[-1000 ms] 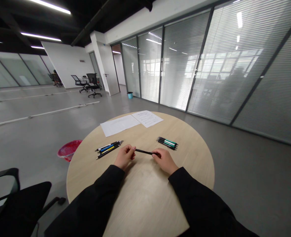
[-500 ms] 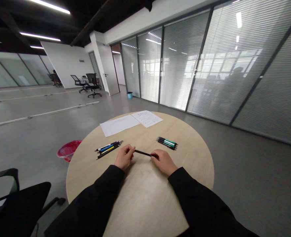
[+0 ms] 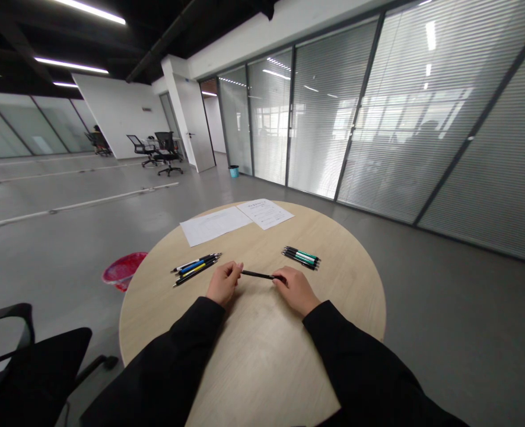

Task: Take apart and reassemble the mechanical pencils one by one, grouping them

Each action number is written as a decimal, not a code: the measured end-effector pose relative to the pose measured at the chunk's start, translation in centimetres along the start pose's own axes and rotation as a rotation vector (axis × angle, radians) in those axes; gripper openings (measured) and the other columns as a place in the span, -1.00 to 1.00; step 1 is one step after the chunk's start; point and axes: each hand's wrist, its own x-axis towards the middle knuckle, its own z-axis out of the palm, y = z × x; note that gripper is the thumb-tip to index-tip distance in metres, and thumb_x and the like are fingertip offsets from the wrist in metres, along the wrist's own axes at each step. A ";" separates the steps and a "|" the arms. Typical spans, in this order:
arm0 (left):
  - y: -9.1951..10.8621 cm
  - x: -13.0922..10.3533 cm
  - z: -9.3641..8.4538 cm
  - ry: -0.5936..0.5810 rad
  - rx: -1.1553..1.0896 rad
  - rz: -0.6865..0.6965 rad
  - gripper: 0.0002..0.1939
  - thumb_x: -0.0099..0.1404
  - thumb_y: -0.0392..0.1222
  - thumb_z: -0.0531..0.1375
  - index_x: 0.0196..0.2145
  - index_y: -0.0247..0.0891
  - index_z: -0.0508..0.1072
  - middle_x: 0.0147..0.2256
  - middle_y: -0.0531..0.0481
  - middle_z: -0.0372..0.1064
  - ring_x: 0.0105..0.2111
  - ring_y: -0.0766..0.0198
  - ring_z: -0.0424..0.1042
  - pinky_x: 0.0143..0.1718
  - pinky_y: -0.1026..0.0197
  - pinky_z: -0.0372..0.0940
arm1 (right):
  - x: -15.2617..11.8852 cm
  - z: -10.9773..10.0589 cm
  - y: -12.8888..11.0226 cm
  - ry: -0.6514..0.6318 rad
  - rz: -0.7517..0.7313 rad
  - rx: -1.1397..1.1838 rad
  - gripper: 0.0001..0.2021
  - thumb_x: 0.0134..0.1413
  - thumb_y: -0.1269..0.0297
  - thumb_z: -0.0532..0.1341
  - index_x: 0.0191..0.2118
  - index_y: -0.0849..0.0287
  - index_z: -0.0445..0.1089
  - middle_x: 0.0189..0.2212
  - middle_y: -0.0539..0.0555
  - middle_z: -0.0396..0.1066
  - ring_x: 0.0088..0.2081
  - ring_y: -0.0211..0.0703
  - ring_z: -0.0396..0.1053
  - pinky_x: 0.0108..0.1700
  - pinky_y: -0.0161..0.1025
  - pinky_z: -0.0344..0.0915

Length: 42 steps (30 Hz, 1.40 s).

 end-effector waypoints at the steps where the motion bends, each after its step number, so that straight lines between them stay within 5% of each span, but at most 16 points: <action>1: 0.1 0.0 0.0 0.002 0.004 -0.003 -0.50 0.29 0.20 0.10 -0.62 -0.19 0.21 -0.70 0.16 0.10 -0.68 0.37 0.08 -0.62 0.29 0.00 | 0.0 0.0 0.0 0.004 -0.006 0.006 -0.91 0.20 0.40 0.23 -0.25 0.15 0.50 -0.30 0.08 0.50 -0.23 -0.12 0.41 -0.13 -0.20 0.26; 6: 0.5 -0.1 0.1 -0.023 -0.096 -0.009 -0.52 0.29 0.23 0.11 -0.53 -0.23 0.30 -0.65 0.13 0.19 -0.66 0.38 0.17 -0.61 0.30 0.06 | 0.0 -0.1 0.2 0.022 -0.009 0.029 -0.88 0.24 0.40 0.20 -0.22 0.15 0.51 -0.28 0.09 0.50 -0.20 -0.11 0.42 -0.09 -0.19 0.28; 12: 0.4 0.1 0.1 -0.055 -0.317 0.054 -0.60 0.16 0.07 0.30 -0.17 -0.24 0.39 -0.39 0.05 0.36 -0.50 0.32 0.40 -0.50 0.29 0.25 | 0.1 -0.1 0.6 0.043 0.011 0.020 -0.87 0.24 0.40 0.19 -0.21 0.16 0.51 -0.26 0.10 0.51 -0.19 -0.09 0.43 -0.08 -0.17 0.30; 18: -0.5 0.4 0.2 -0.079 -0.322 0.094 -0.71 0.17 0.01 0.30 -0.29 -0.26 0.45 -0.47 0.04 0.38 -0.47 0.30 0.40 -0.41 0.24 0.29 | 0.2 -0.4 0.5 0.054 0.010 0.017 -0.85 0.25 0.40 0.18 -0.20 0.16 0.51 -0.26 0.11 0.51 -0.19 -0.08 0.42 -0.08 -0.15 0.30; 36: 0.5 0.0 0.0 -0.028 -0.130 0.020 -0.60 0.21 0.16 0.21 -0.52 -0.23 0.34 -0.62 0.12 0.26 -0.61 0.34 0.24 -0.52 0.28 0.15 | 0.2 -0.4 0.3 0.058 0.008 0.033 -0.86 0.25 0.40 0.19 -0.20 0.15 0.51 -0.26 0.09 0.50 -0.19 -0.09 0.41 -0.08 -0.16 0.30; 42: 0.2 0.1 -0.1 -0.039 -0.106 0.050 -0.60 0.26 0.16 0.17 -0.45 -0.25 0.37 -0.55 0.08 0.30 -0.57 0.33 0.29 -0.51 0.27 0.19 | 0.2 -0.5 0.4 0.058 0.006 0.036 -0.86 0.26 0.38 0.18 -0.20 0.16 0.51 -0.26 0.10 0.51 -0.20 -0.09 0.42 -0.09 -0.16 0.30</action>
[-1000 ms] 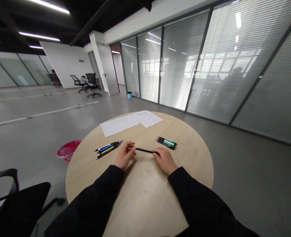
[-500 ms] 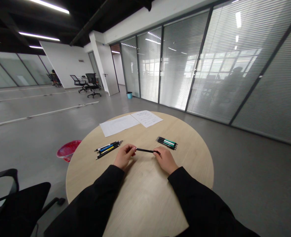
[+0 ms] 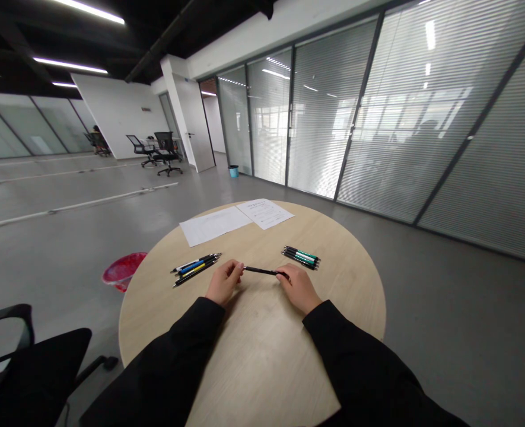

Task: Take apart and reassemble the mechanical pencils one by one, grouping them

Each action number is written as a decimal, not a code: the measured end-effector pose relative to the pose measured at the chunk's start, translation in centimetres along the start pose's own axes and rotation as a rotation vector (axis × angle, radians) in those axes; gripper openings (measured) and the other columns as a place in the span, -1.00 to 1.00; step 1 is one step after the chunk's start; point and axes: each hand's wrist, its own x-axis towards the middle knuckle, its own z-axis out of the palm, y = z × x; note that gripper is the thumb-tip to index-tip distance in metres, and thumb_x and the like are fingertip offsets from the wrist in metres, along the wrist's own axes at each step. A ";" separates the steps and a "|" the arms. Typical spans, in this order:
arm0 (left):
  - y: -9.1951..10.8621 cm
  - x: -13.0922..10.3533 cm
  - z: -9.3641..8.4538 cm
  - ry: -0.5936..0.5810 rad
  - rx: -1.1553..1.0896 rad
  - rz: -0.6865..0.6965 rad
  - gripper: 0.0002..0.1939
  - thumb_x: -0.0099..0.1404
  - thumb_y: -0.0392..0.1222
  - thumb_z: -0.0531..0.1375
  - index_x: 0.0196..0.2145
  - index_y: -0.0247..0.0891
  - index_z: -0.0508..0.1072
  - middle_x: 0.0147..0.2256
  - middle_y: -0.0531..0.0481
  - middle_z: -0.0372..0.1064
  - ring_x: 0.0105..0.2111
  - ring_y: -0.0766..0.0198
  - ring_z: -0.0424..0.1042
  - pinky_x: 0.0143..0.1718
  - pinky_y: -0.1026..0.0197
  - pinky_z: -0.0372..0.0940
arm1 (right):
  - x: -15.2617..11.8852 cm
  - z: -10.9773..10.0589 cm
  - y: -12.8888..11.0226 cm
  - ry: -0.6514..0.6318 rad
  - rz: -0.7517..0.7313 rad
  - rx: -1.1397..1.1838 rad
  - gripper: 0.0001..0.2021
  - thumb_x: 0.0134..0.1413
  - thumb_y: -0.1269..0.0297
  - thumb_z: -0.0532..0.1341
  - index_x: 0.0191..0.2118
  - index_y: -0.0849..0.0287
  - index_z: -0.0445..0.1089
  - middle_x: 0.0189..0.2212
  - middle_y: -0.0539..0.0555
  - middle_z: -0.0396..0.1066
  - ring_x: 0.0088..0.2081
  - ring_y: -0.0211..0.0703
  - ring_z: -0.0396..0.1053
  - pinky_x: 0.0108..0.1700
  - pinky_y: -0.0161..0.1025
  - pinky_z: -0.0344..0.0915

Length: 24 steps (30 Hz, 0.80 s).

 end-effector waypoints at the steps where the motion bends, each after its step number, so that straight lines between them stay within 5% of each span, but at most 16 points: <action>1: 0.0 0.0 0.0 -0.007 -0.031 0.002 -0.63 0.25 0.15 0.19 -0.39 -0.26 0.39 -0.50 0.07 0.33 -0.56 0.33 0.31 -0.50 0.27 0.21 | 0.0 0.0 0.0 0.002 0.003 0.000 -0.85 0.26 0.38 0.18 -0.20 0.16 0.51 -0.26 0.11 0.51 -0.19 -0.09 0.42 -0.09 -0.16 0.30; 5: 0.0 0.1 0.0 -0.048 -0.121 0.020 -0.64 0.16 0.06 0.28 -0.23 -0.26 0.41 -0.39 0.03 0.37 -0.50 0.32 0.37 -0.46 0.26 0.27 | 0.0 0.1 0.2 0.009 0.013 0.002 -0.86 0.25 0.39 0.18 -0.19 0.16 0.51 -0.25 0.11 0.51 -0.18 -0.09 0.42 -0.08 -0.16 0.29; 24: 0.7 -0.2 0.1 -0.036 -0.033 0.009 -0.61 0.22 0.16 0.21 -0.48 -0.23 0.36 -0.60 0.11 0.28 -0.58 0.33 0.28 -0.50 0.28 0.19 | 0.0 0.1 0.2 0.017 0.009 0.009 -0.86 0.25 0.38 0.18 -0.20 0.15 0.51 -0.26 0.10 0.51 -0.19 -0.08 0.42 -0.08 -0.15 0.30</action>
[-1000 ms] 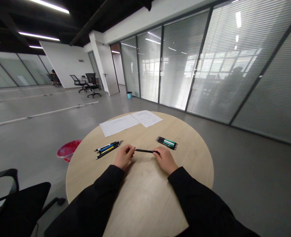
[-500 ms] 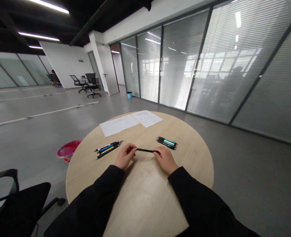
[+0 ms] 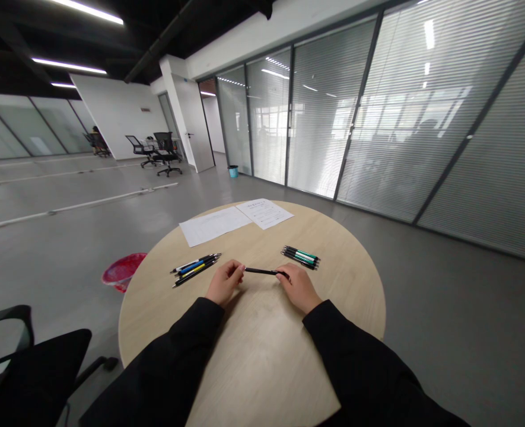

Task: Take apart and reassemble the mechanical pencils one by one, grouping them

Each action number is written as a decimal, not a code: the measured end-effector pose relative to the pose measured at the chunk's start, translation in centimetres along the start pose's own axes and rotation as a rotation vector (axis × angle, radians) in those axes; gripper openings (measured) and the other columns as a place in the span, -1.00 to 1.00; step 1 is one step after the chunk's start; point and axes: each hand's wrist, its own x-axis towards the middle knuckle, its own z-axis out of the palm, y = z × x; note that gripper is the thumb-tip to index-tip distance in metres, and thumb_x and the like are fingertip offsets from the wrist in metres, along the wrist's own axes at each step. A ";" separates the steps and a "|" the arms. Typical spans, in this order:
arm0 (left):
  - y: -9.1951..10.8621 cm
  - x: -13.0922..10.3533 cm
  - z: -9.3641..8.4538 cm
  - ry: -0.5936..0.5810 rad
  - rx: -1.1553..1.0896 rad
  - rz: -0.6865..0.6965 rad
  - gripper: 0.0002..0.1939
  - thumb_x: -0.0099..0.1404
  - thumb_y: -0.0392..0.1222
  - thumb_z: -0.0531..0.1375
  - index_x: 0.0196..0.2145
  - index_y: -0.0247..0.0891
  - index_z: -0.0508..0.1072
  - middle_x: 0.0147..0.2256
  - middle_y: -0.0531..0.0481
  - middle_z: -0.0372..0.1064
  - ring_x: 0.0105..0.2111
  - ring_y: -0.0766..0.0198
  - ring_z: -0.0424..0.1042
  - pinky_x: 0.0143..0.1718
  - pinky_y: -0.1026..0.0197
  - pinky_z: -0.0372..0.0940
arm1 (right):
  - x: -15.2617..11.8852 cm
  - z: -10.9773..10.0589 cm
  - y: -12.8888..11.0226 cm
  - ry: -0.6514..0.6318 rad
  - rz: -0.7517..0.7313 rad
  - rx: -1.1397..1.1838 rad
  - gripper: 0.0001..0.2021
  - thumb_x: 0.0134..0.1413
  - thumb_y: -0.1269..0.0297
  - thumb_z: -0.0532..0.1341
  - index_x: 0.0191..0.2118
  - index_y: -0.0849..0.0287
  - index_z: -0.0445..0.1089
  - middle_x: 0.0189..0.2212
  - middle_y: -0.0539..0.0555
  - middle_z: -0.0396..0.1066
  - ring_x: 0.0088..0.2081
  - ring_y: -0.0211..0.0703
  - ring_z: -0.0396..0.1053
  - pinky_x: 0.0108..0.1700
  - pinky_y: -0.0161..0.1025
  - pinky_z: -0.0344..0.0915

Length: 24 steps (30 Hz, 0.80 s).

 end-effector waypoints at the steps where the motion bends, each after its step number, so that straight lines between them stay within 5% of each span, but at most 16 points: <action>1: 0.0 0.0 0.0 -0.001 0.009 -0.003 -0.61 0.22 0.17 0.20 -0.49 -0.23 0.35 -0.60 0.11 0.27 -0.58 0.33 0.27 -0.50 0.28 0.19 | 0.0 0.0 0.0 0.000 0.001 0.000 -0.86 0.25 0.38 0.18 -0.20 0.15 0.51 -0.26 0.10 0.51 -0.19 -0.08 0.42 -0.08 -0.15 0.30; 10: -0.4 0.1 -0.1 0.005 0.087 -0.007 -0.55 0.27 0.19 0.14 -0.54 -0.24 0.33 -0.63 0.11 0.23 -0.61 0.34 0.23 -0.53 0.28 0.13 | 0.0 0.0 -0.1 -0.006 -0.010 -0.002 -0.85 0.26 0.39 0.18 -0.19 0.15 0.51 -0.26 0.11 0.51 -0.18 -0.09 0.42 -0.07 -0.16 0.30; 17: -0.8 0.3 -0.2 -0.004 -0.096 0.007 -0.64 0.14 0.07 0.29 -0.24 -0.25 0.43 -0.37 0.03 0.38 -0.51 0.33 0.37 -0.47 0.25 0.29 | 0.1 0.0 0.0 -0.001 -0.008 0.001 -0.85 0.25 0.39 0.18 -0.19 0.15 0.52 -0.25 0.11 0.51 -0.18 -0.08 0.42 -0.07 -0.15 0.30; 24: -0.6 0.2 -0.1 -0.028 -0.027 0.004 -0.74 0.18 0.01 0.25 -0.37 -0.25 0.42 -0.51 0.08 0.32 -0.53 0.32 0.34 -0.48 0.27 0.24 | 0.0 -0.1 0.0 -0.004 0.003 0.000 -0.85 0.25 0.38 0.18 -0.19 0.15 0.51 -0.27 0.11 0.50 -0.19 -0.08 0.41 -0.08 -0.15 0.30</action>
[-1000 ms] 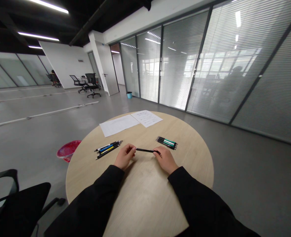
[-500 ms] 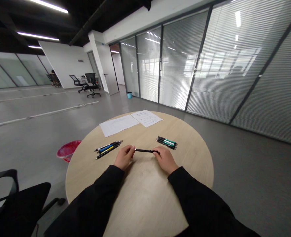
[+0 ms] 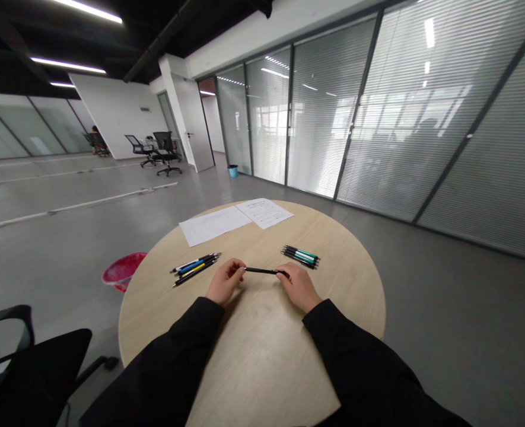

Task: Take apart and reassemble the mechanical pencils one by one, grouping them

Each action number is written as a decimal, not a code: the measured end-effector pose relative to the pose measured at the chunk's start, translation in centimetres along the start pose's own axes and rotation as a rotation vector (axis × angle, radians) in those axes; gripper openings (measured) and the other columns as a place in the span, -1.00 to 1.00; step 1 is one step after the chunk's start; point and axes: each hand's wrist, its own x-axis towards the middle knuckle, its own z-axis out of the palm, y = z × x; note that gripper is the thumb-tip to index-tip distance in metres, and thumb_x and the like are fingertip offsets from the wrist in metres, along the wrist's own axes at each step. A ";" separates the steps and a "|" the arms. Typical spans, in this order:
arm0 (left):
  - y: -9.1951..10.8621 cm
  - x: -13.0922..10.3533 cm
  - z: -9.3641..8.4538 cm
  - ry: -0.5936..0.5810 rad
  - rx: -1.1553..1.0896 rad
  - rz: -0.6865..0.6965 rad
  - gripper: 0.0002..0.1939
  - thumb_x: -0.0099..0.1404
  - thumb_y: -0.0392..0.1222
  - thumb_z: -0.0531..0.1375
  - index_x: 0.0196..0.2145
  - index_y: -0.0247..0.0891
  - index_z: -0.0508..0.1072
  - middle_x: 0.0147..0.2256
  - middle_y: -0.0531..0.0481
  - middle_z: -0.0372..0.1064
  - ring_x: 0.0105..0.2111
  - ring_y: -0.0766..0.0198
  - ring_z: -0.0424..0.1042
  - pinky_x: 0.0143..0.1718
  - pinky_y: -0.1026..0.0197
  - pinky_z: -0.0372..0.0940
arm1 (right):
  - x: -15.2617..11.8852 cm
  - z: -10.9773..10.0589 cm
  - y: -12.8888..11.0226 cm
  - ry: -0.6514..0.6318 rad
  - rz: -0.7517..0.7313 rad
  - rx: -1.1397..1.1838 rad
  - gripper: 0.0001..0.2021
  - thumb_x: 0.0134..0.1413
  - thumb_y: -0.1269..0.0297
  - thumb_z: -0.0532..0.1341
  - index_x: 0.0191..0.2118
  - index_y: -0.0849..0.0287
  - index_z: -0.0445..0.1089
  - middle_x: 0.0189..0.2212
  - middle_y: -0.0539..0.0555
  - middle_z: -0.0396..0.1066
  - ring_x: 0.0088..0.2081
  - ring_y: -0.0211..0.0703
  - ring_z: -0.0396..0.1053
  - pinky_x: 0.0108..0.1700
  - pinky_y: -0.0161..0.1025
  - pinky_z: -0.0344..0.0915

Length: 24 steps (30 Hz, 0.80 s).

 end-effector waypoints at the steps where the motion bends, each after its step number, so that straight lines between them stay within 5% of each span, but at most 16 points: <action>1: 0.0 0.0 0.0 0.005 0.007 0.002 -0.73 0.18 0.03 0.24 -0.38 -0.25 0.42 -0.52 0.08 0.32 -0.54 0.32 0.34 -0.48 0.27 0.24 | 0.0 0.0 0.0 0.000 -0.001 0.000 -0.86 0.26 0.38 0.18 -0.20 0.15 0.51 -0.27 0.11 0.50 -0.18 -0.08 0.41 -0.08 -0.15 0.29; 24: -0.1 -0.1 0.0 0.032 0.183 -0.010 -0.56 0.30 0.17 0.10 -0.52 -0.23 0.34 -0.62 0.09 0.25 -0.59 0.31 0.23 -0.51 0.26 0.14 | 0.0 0.2 0.2 -0.006 -0.011 0.004 -0.87 0.25 0.39 0.19 -0.20 0.15 0.51 -0.27 0.10 0.50 -0.20 -0.09 0.41 -0.09 -0.17 0.29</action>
